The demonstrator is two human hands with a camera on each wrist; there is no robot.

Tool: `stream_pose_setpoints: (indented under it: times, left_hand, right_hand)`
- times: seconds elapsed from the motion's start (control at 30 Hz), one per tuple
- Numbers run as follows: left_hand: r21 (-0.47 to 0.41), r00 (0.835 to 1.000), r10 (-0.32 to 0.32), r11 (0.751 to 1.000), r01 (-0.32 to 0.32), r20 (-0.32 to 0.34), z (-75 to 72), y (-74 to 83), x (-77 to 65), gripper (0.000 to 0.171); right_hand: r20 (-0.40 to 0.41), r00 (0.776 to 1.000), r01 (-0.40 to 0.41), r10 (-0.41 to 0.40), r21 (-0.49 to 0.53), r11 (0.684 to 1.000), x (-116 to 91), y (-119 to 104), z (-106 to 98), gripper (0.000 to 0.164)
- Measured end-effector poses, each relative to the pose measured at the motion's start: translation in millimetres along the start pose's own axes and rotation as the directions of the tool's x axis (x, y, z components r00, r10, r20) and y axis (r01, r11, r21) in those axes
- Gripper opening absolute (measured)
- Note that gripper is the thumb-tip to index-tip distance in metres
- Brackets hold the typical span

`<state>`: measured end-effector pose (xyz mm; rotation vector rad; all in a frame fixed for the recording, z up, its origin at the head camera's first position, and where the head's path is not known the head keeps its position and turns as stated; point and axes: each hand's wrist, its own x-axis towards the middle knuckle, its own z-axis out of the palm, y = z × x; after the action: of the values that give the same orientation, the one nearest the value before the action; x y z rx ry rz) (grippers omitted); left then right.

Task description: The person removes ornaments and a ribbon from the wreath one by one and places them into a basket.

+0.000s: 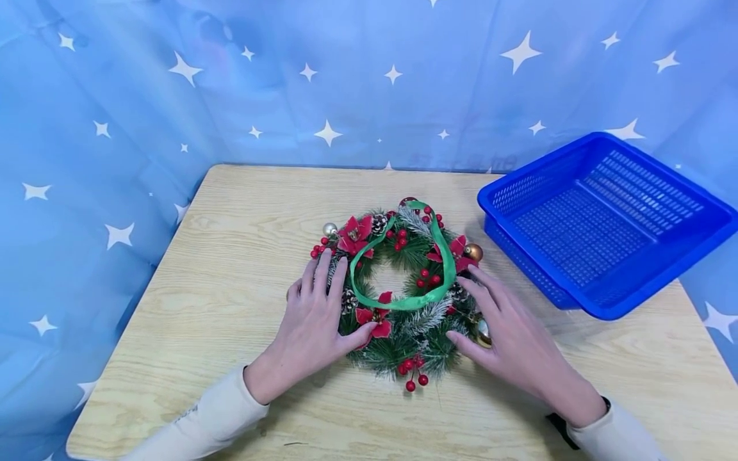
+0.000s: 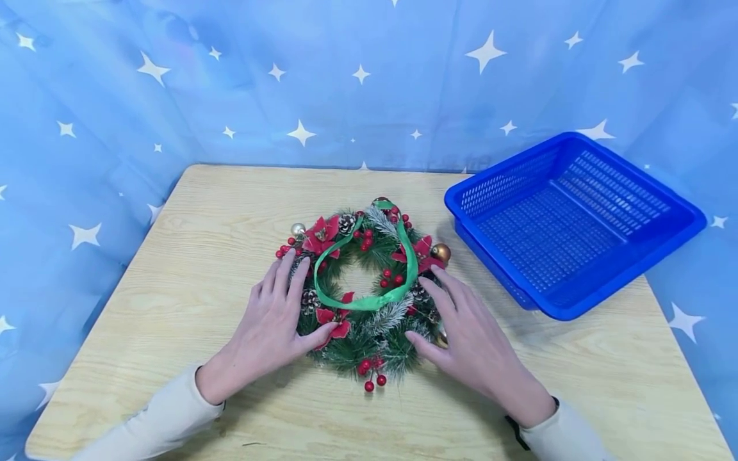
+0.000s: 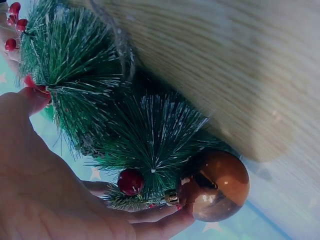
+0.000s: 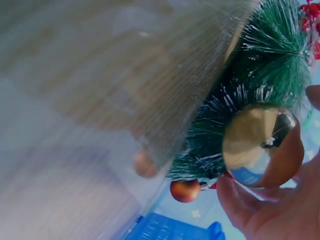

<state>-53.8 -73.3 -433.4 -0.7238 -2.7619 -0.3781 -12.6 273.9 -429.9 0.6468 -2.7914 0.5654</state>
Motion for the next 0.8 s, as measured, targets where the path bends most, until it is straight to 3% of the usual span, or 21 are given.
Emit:
stream_pose_setpoints:
  times: [0.57,0.8]
  left_hand:
    - [-0.054,0.999,-0.012,0.998,0.015,0.043,-4.0,-3.3,-2.2,0.115]
    - [-0.070,1.000,0.001,0.998,0.001,0.027,-2.4,-4.0,-2.5,0.115]
  right_hand:
    - [0.047,0.984,-0.175,0.172,0.089,0.980,-15,3,-3,0.090]
    - [0.060,0.981,-0.188,0.183,0.102,0.977,-20,3,-10,0.089]
